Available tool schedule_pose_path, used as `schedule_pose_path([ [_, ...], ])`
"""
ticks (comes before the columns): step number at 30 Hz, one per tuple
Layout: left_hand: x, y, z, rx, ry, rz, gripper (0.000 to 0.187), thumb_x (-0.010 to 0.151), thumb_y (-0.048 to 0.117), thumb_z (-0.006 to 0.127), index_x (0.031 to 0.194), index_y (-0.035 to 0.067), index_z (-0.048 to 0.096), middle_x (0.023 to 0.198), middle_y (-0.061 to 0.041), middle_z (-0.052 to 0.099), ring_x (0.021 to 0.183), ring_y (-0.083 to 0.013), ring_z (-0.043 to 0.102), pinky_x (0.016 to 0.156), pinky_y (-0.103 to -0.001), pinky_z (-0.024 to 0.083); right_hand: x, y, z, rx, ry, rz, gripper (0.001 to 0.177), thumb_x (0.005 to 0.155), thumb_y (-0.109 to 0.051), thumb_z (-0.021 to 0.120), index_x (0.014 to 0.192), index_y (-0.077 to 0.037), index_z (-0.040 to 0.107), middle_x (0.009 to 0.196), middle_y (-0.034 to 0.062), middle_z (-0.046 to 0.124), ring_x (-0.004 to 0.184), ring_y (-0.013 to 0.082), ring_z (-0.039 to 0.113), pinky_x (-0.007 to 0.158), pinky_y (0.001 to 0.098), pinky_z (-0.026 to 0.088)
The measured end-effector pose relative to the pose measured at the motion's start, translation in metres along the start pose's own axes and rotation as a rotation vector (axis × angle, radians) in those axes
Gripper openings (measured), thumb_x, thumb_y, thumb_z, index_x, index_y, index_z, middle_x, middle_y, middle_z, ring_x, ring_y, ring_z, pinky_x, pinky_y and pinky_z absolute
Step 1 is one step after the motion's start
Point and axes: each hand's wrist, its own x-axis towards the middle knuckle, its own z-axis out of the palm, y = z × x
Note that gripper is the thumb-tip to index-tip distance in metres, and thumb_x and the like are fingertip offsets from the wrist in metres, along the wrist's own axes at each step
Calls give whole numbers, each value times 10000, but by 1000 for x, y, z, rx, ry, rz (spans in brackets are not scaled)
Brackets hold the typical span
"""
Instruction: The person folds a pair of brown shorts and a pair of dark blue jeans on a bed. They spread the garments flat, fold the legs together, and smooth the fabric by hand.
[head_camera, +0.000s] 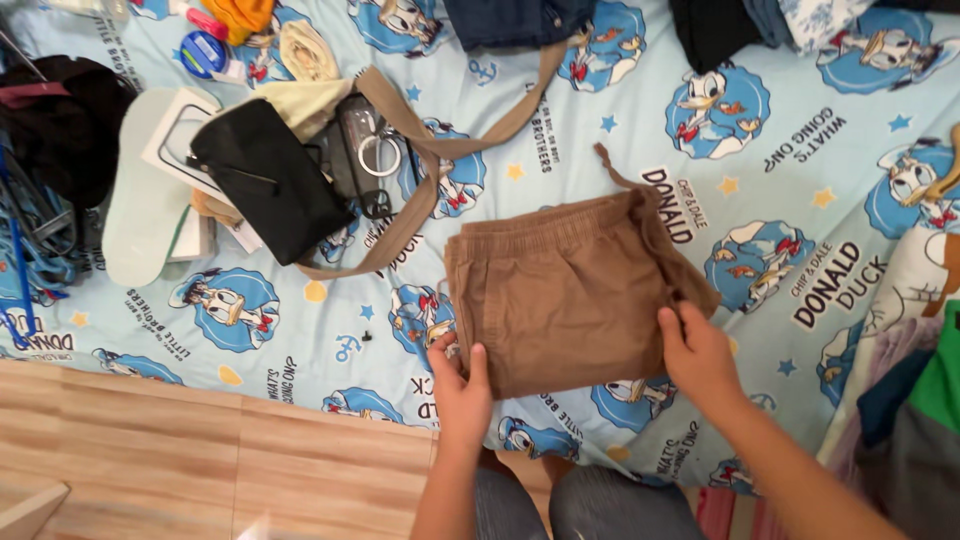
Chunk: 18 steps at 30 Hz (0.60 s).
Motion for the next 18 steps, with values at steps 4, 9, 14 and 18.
schedule_pose_path([
  [4, 5, 27, 10, 312, 215, 323, 473, 909, 303, 727, 1214, -19, 562, 949, -252, 696, 829, -351, 680, 730, -393, 522, 17, -25, 6, -2, 77, 1, 329, 1045, -301, 597, 921, 2, 565, 703, 251, 589, 651, 459, 569, 567, 488, 436],
  [9, 20, 15, 16, 283, 199, 214, 344, 1051, 271, 539, 880, -27, 552, 745, -241, 617, 699, -439, 575, 655, -472, 485, 31, -42, -1, -25, 143, -34, 279, 1068, -277, 580, 972, -17, 611, 704, 228, 611, 632, 433, 615, 586, 489, 454],
  [14, 24, -1, 13, 290, 136, 113, 359, 1037, 294, 520, 894, -20, 618, 746, -246, 644, 712, -448, 628, 671, -485, 498, 35, -32, 0, -158, 103, 13, 265, 1053, -279, 600, 1010, -22, 649, 730, 237, 654, 713, 463, 641, 622, 513, 486],
  [18, 27, 27, 11, 308, 184, 280, 376, 970, 369, 598, 955, -4, 642, 851, -241, 701, 802, -435, 678, 710, -476, 527, 32, -24, 7, -144, 125, 4, 283, 1065, -298, 610, 1080, -26, 683, 826, 243, 687, 788, 449, 660, 672, 498, 507],
])
